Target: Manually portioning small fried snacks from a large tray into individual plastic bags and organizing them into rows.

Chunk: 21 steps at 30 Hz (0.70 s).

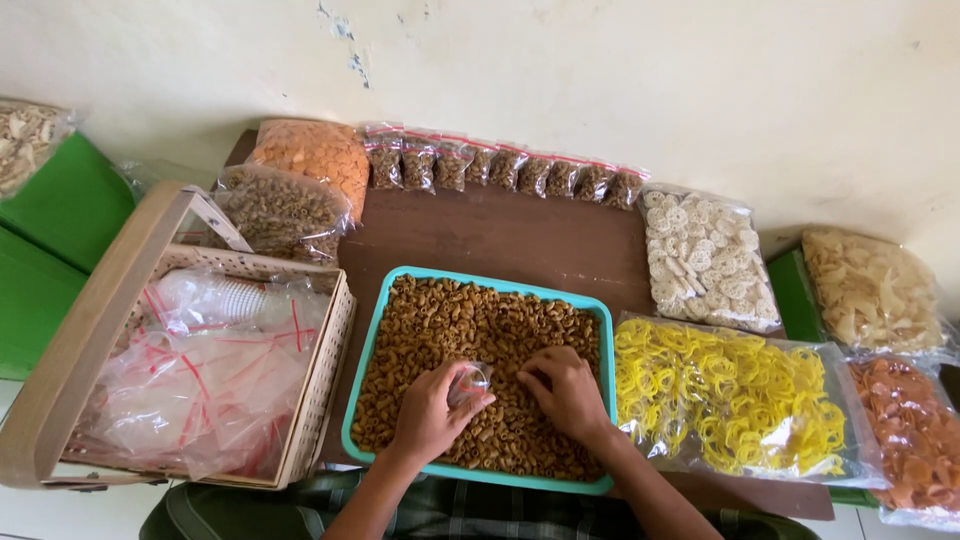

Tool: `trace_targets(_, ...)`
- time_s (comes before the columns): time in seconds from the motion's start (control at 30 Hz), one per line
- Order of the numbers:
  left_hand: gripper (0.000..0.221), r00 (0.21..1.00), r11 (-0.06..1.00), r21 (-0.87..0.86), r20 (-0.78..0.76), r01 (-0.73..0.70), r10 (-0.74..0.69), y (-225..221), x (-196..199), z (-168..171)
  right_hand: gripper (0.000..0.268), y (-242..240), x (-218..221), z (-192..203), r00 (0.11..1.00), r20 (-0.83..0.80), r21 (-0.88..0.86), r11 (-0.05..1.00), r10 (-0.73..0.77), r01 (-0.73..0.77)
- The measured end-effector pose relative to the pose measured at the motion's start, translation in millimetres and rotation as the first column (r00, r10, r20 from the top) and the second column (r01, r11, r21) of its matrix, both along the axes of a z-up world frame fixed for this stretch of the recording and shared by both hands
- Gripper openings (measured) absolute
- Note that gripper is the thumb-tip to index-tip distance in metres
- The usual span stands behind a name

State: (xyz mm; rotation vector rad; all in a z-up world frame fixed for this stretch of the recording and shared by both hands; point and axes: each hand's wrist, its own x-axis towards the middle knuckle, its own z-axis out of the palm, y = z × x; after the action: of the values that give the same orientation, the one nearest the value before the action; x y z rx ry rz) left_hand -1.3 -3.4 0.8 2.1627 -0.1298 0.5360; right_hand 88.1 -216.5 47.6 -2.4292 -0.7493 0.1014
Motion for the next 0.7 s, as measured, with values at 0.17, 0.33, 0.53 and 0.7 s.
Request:
trace_targets(0.17,0.037,1.000,1.000,-0.006,-0.003,-0.014,0.014,1,1,24,0.026,3,9,5,0.998,0.012,-0.102,0.993,-0.057,0.058)
trace_targets(0.33,0.040,1.000,1.000,-0.010,0.008,-0.013,0.014,1,1,20,0.018,7,11,-1,0.997,-0.082,-0.103,0.994,0.013,-0.021)
trace_targets(0.53,0.041,1.000,1.000,-0.015,-0.013,-0.020,0.020,0,0,24,0.032,18,13,1,0.994,-0.089,-0.319,0.947,-0.068,0.036)
trace_targets(0.7,0.038,0.999,0.998,-0.055,-0.013,-0.033,0.032,3,-6,34,0.021,18,6,2,0.999,-0.038,-0.144,0.989,0.017,-0.022)
